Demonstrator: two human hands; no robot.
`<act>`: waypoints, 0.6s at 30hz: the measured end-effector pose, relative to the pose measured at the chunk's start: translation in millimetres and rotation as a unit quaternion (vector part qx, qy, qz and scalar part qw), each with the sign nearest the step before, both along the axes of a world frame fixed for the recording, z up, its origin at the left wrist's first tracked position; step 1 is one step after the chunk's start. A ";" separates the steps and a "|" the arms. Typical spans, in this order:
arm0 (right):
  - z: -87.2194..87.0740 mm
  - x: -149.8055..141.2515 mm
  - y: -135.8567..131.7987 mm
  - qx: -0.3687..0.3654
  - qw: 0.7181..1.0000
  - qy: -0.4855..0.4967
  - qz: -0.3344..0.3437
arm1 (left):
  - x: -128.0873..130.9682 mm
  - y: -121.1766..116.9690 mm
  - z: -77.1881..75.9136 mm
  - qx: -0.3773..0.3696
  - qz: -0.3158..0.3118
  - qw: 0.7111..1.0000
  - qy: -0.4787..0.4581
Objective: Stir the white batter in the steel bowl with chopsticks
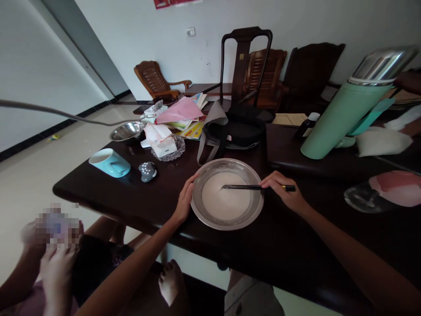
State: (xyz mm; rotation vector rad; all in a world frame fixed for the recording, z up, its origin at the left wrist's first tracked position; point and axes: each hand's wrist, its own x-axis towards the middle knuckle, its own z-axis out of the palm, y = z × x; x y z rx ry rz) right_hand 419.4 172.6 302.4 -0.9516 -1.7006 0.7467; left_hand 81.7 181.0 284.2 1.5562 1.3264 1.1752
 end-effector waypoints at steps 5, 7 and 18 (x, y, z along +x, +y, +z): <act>-0.7 0.5 -0.3 -0.014 0.999 0.042 0.019 | -0.5 0.0 -1.3 -0.007 -0.008 1.000 -0.016; -0.8 -0.7 -0.8 -0.015 0.999 0.003 0.051 | -0.7 -0.1 -1.3 -0.003 -0.004 1.000 -0.014; -0.7 -2.2 -0.7 0.004 0.999 -0.014 0.045 | -0.3 -0.2 -0.2 -0.001 -0.001 1.000 -0.012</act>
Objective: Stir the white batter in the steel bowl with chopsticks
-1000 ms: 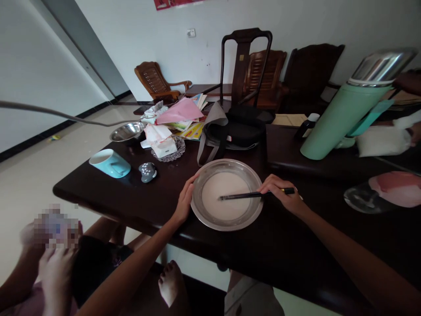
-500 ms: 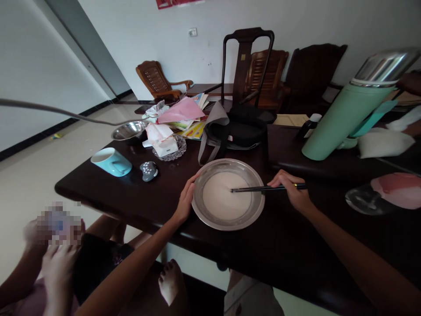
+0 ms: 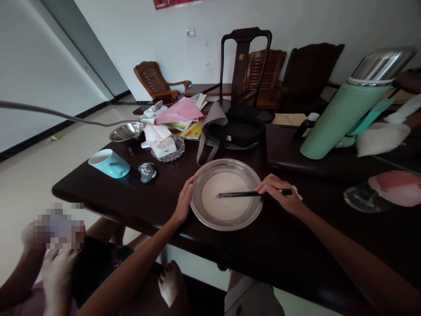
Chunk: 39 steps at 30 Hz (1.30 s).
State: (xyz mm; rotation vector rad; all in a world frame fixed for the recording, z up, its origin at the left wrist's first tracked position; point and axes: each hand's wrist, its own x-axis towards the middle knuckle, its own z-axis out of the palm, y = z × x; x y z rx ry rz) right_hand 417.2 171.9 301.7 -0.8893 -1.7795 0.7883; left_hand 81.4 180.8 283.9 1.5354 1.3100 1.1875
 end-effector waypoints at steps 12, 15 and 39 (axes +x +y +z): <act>0.0 2.8 0.3 0.000 0.998 0.034 -0.052 | 0.0 0.2 -1.0 0.002 0.002 1.000 0.016; -1.3 3.8 0.7 -0.009 0.994 0.093 -0.059 | -0.1 -0.2 -0.6 -0.006 -0.001 1.000 0.012; -0.1 -2.6 0.4 0.007 1.000 -0.005 -0.017 | 0.5 -0.2 0.3 -0.008 0.000 1.000 0.001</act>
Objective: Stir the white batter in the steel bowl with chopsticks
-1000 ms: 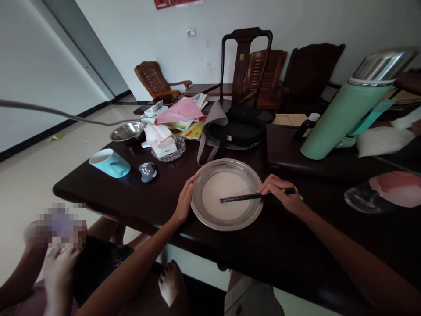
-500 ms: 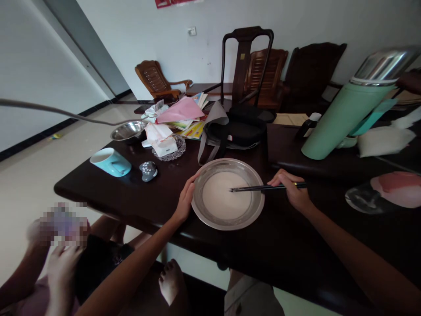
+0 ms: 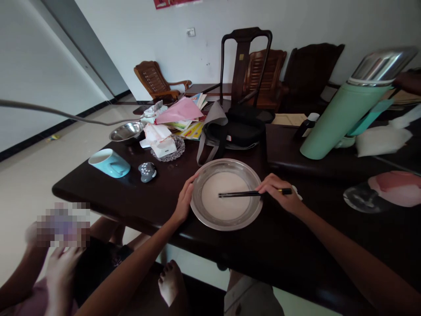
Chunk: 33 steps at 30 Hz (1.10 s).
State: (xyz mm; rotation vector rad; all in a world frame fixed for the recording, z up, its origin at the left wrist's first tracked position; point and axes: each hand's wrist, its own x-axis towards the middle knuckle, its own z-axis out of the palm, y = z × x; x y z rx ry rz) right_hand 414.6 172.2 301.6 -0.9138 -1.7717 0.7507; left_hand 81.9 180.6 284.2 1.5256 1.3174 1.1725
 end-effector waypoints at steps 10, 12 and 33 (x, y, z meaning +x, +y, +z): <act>-0.7 4.1 0.6 -0.017 0.999 0.027 -0.025 | 0.9 0.0 1.9 0.007 -0.002 1.000 0.007; -0.8 3.8 0.8 -0.006 0.999 0.002 -0.035 | 1.1 -0.2 2.1 0.006 0.000 1.000 0.005; -0.4 2.7 -1.1 -0.012 0.999 0.029 -0.043 | 0.5 0.0 0.7 0.008 -0.003 1.000 0.002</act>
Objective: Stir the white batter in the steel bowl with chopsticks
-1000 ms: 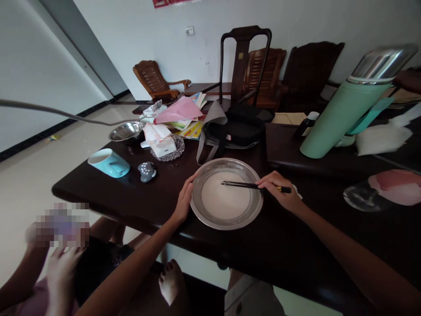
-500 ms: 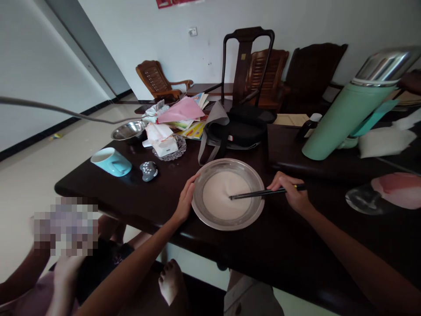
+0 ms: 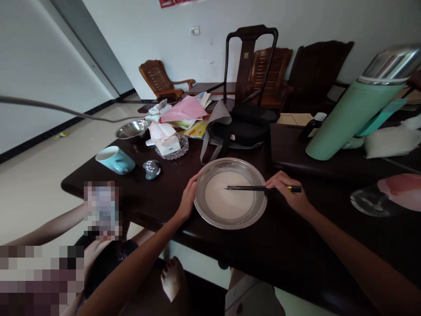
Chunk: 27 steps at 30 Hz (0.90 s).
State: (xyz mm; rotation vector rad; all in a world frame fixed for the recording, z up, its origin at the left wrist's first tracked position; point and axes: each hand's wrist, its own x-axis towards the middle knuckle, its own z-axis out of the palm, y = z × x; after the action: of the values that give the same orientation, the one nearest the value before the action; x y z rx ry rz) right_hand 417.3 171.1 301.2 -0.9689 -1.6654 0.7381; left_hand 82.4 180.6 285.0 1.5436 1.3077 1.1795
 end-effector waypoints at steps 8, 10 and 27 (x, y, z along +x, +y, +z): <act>-0.3 -0.3 -1.6 -0.006 0.999 -0.031 0.044 | -0.2 -1.7 -4.6 -0.009 -0.007 0.999 -0.031; 0.4 0.4 -1.7 0.004 1.000 -0.005 0.011 | -0.1 -1.6 -5.0 -0.008 -0.009 0.999 -0.034; -1.4 0.2 -2.8 0.012 0.998 -0.056 0.037 | -8.8 -13.4 1.8 0.014 0.044 0.999 0.027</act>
State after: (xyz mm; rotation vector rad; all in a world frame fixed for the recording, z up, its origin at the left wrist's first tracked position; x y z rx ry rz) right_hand 417.6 168.3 299.9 -0.9503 -1.8115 0.7229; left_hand 73.7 167.2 286.8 1.5622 1.4121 1.2225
